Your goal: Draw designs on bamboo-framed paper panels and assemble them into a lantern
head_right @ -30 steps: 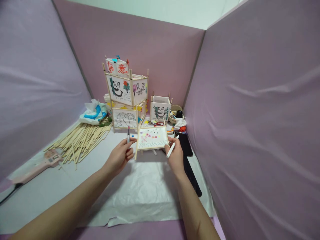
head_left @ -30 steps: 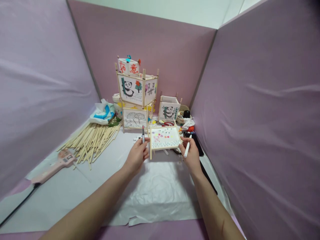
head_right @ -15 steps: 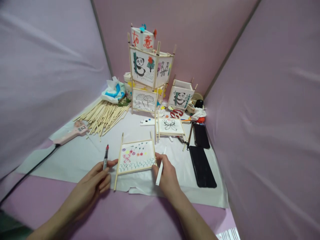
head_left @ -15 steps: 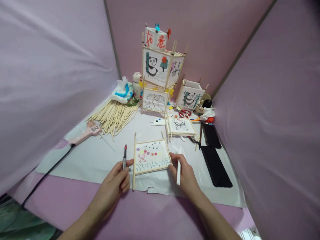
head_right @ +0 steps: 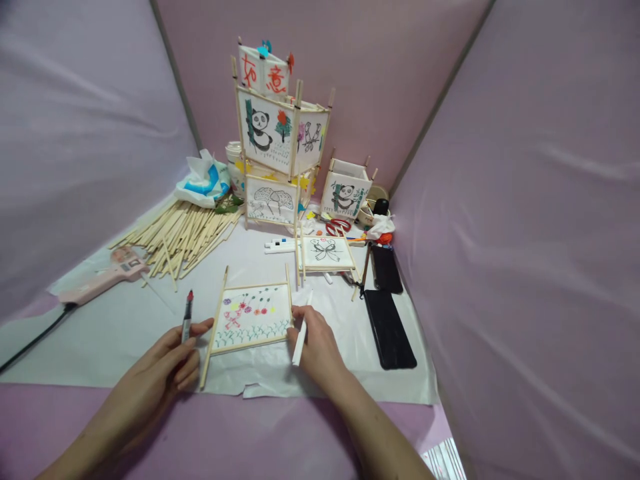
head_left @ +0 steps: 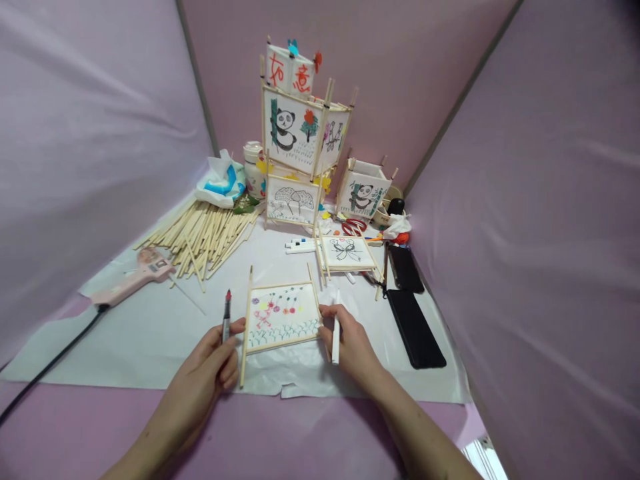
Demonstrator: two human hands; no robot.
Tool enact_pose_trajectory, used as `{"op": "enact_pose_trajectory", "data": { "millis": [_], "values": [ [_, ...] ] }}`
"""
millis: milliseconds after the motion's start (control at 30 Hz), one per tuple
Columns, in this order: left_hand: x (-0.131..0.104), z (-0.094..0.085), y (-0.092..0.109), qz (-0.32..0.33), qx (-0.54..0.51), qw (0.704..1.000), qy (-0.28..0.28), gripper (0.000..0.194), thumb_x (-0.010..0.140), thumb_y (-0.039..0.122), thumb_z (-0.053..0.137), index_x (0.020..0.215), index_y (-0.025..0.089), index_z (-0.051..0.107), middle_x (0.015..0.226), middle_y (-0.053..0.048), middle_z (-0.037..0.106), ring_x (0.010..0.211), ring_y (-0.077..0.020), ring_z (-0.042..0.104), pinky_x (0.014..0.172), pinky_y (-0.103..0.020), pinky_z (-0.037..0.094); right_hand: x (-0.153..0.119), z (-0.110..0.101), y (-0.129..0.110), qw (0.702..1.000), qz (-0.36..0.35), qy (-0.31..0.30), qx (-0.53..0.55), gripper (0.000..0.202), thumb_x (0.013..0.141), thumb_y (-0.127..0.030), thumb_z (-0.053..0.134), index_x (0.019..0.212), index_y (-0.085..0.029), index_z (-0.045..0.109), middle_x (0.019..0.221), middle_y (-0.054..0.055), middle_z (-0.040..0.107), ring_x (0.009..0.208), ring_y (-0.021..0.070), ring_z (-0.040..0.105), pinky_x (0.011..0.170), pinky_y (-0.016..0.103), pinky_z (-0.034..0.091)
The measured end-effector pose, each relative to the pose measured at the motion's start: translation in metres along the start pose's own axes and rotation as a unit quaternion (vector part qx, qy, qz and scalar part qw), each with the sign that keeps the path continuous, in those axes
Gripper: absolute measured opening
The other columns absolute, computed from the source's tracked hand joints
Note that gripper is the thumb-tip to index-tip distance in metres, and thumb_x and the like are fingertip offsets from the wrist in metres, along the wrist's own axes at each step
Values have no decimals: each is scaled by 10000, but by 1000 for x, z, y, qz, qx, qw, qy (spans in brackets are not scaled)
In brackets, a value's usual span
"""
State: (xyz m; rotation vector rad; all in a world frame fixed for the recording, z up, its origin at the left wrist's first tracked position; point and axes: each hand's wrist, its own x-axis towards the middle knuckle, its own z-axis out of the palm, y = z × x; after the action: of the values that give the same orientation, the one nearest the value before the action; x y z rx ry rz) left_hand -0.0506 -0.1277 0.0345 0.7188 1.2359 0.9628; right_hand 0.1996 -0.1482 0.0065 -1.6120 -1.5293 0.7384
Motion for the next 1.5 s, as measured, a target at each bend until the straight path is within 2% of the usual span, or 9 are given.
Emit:
{"op": "enact_pose_trajectory", "data": {
  "millis": [400,667,800,867,1000,1067,1200,1300,1500],
  "values": [
    [27,11,3,68,-32,997,22,385,731,428,796,1015,223,637,636,74,388,529,-69,300,443,-164,314,36,12,-1,998,-14,-7,56,272,843,-217,588,1107,-275,555,1379,62,641,1189,254,645,1031,453,492],
    [33,4,9,45,23,998,35,412,679,403,779,1016,207,645,669,62,435,509,-65,302,428,-183,298,39,9,4,999,-1,-3,40,235,851,-227,573,1083,-258,569,1338,66,672,1162,255,664,987,438,516],
    [38,14,29,112,7,989,91,336,675,316,750,972,205,639,800,35,523,513,-42,302,438,-183,290,36,9,8,998,-2,9,63,231,875,-244,569,1105,-256,568,1342,80,673,1192,252,657,1017,441,507],
    [47,24,42,159,0,984,82,269,734,296,709,978,198,649,739,41,478,533,-54,319,475,-183,324,35,10,9,998,-13,12,65,213,885,-245,560,1098,-254,566,1340,81,675,1203,251,652,1022,443,504],
    [83,38,55,239,53,968,52,171,817,294,638,953,211,576,826,4,617,530,-74,366,493,-206,344,33,14,14,999,-32,25,28,226,891,-241,558,1117,-251,569,1353,90,657,1241,266,622,1041,462,490],
    [103,36,51,253,85,961,73,128,870,332,569,903,211,545,787,6,621,525,-90,391,505,-219,357,32,16,17,999,-41,34,6,241,895,-237,559,1136,-245,570,1345,100,651,1255,272,601,1057,470,477],
    [127,23,33,286,174,935,116,194,923,377,518,902,199,591,988,-42,670,841,-155,602,781,-273,486,31,17,20,997,-61,41,-26,263,911,-228,552,1174,-230,565,1299,120,648,1245,279,581,1046,469,482],
    [128,17,22,285,230,923,118,270,949,442,503,1053,219,615,1211,-63,659,1102,-214,608,955,-330,464,31,17,17,996,-70,31,-43,269,901,-201,562,1169,-227,570,1256,113,651,1214,276,585,1025,460,491],
    [123,20,16,351,323,870,127,300,949,475,463,1014,220,606,1196,-66,641,1158,-251,572,1022,-370,434,30,14,13,996,-66,56,-19,228,898,-171,561,1117,-227,591,1110,77,671,1063,238,627,914,390,526]
  ]
}}
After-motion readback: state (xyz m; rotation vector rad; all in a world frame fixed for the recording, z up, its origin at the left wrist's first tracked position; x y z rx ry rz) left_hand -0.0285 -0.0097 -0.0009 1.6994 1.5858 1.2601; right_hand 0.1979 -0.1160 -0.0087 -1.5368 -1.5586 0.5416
